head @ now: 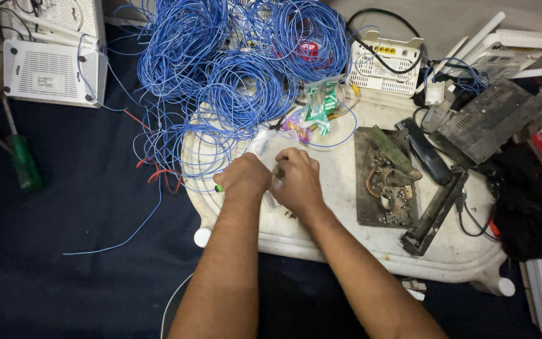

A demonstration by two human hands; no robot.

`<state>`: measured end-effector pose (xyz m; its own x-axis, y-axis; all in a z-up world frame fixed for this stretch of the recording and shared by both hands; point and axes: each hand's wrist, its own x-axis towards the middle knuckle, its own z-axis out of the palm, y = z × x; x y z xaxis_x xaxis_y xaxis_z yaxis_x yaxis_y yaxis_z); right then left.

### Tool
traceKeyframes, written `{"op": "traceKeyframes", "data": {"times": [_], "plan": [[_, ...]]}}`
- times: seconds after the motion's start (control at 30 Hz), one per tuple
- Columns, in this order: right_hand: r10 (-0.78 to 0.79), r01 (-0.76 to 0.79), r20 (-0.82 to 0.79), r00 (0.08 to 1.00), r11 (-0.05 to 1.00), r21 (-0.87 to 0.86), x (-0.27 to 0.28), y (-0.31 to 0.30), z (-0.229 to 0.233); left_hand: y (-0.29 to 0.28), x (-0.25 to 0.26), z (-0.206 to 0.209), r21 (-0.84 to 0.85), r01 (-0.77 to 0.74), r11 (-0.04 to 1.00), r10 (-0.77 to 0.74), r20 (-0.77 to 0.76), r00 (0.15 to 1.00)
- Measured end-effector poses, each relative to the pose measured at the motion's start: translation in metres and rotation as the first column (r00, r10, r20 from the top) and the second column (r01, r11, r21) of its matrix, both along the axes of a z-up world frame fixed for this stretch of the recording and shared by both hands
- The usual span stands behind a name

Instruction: The person wipes the exterior of a metal electronic device and a remote control with a dark cloth. They then pick up a small green tool and handle small components on the table.

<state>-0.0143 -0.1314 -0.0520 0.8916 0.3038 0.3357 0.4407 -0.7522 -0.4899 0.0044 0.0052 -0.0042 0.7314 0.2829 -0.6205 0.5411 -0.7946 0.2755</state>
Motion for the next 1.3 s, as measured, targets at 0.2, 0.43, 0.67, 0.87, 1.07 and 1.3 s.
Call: {"op": "traceKeyframes", "data": {"times": [0.2, 0.43, 0.67, 0.87, 1.07, 1.3], "plan": [[-0.101, 0.185, -0.182, 0.978, 0.825, 0.534, -0.003, -0.045, -0.029, -0.002, 0.004, -0.008, -0.115, 0.036, 0.993, -0.030, 0.060, 0.998], [0.125, 0.466, -0.575, 0.808, 0.462, 0.754, -0.034, -0.099, -0.022, -0.027, -0.007, -0.005, -0.320, 0.302, 0.898, -0.237, 0.226, 0.945], [0.167, 0.423, -0.533, 0.829, 0.434, 0.795, -0.059, -0.132, 0.032, -0.070, -0.048, 0.017, -0.668, 0.320, 0.672, -0.115, 0.333, 0.936], [0.146, 0.387, -0.514, 0.845, 0.495, 0.778, -0.075, -0.141, 0.038, -0.075, -0.060, 0.012, -0.723, 0.361, 0.589, -0.119, 0.364, 0.924], [0.177, 0.304, -0.456, 0.872, 0.534, 0.789, -0.080, -0.138, 0.033, -0.072, -0.061, 0.009, -0.625, 0.403, 0.668, -0.224, 0.348, 0.910], [0.075, 0.174, -0.286, 0.955, 0.640, 0.748, -0.083, -0.136, 0.034, -0.077, -0.058, 0.018, -0.571, 0.384, 0.726, -0.265, 0.284, 0.922]]}}
